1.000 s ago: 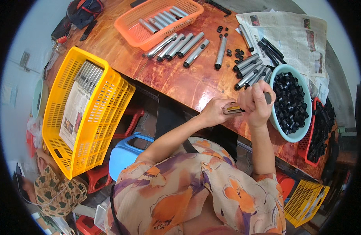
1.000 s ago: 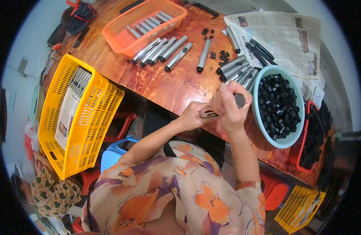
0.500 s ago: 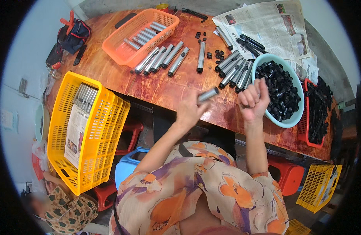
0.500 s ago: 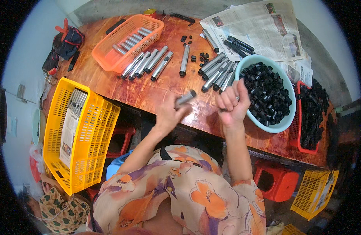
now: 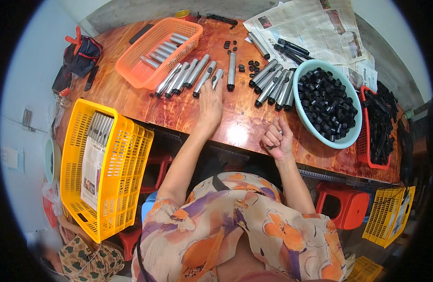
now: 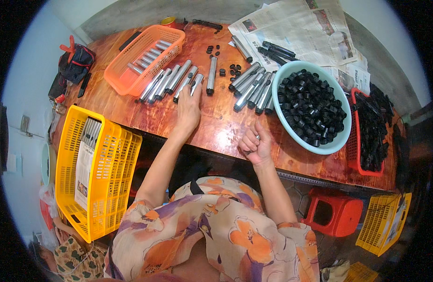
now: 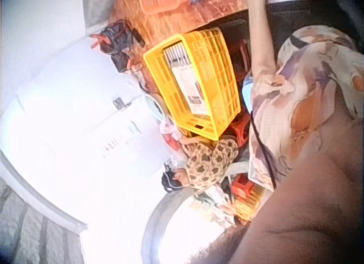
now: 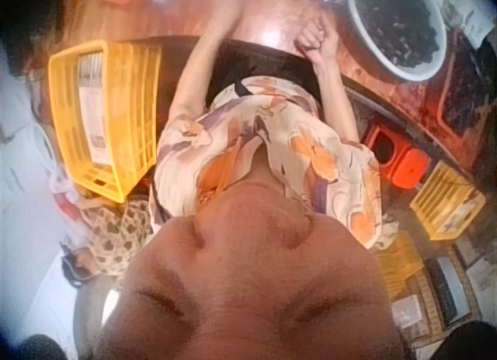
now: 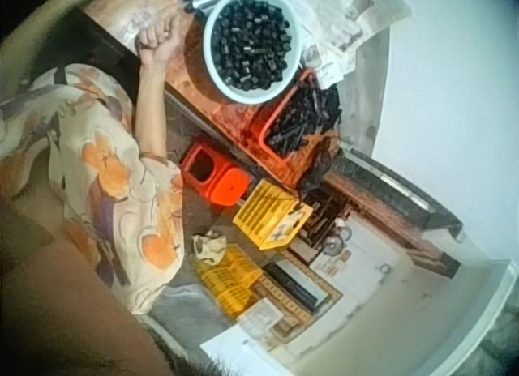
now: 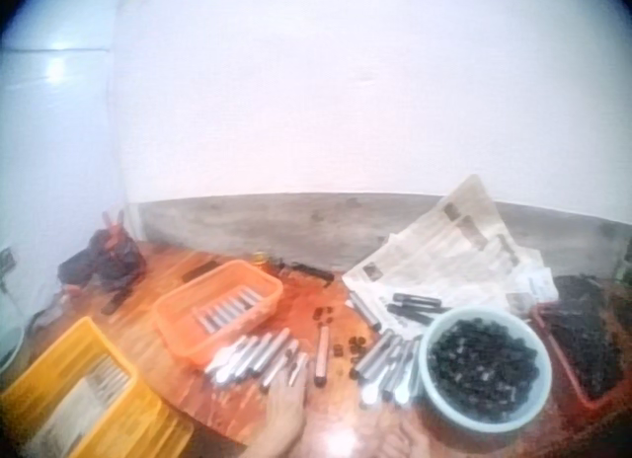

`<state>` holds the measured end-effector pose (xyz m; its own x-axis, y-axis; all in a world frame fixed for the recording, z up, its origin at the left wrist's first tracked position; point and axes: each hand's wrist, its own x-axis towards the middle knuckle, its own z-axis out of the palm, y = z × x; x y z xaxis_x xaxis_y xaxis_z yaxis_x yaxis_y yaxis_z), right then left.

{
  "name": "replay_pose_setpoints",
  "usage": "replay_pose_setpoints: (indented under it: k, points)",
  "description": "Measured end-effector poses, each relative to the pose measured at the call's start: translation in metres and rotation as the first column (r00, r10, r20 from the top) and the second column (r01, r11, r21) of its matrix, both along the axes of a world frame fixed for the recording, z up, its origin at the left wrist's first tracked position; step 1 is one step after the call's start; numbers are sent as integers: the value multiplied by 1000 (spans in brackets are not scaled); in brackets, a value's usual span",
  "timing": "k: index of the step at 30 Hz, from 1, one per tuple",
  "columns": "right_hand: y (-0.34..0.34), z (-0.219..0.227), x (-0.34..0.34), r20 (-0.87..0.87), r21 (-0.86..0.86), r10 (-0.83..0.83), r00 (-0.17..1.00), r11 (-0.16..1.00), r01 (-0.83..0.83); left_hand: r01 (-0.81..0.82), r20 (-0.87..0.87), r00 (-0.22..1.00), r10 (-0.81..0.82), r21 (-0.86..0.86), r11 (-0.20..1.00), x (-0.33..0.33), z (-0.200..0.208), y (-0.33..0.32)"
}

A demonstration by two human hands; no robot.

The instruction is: The person repeatedly picks up silver cylindrical marker bodies and black caps, then screws the caps onto the bodies. Completed markers are placed into a yellow basket. The person continues this assembly cycle throughout the clip.

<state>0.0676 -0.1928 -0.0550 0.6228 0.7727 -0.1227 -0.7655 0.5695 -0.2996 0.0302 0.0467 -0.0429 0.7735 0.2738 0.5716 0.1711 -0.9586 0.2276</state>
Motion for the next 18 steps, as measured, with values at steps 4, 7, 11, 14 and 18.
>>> replay_pose_setpoints:
  k: [4,7,11,14,18]
  points:
    - [-1,-2,0,35,13,17,999,1000,-18,-15,3,1000,15,61,998,18,-7,14]
    - [-1,-2,-1,33,26,25,999,999,-26,-13,123,992,-5,141,990,30,-3,16]
    - [-2,1,-2,44,-20,24,999,1000,-23,22,9,1000,-23,30,999,60,8,10]
    - [-1,3,-3,23,-26,19,1000,999,-18,-35,-151,988,14,-139,990,86,13,5]
    - [-1,2,-3,41,0,38,998,999,-38,-164,-245,965,92,-296,941,108,0,14]
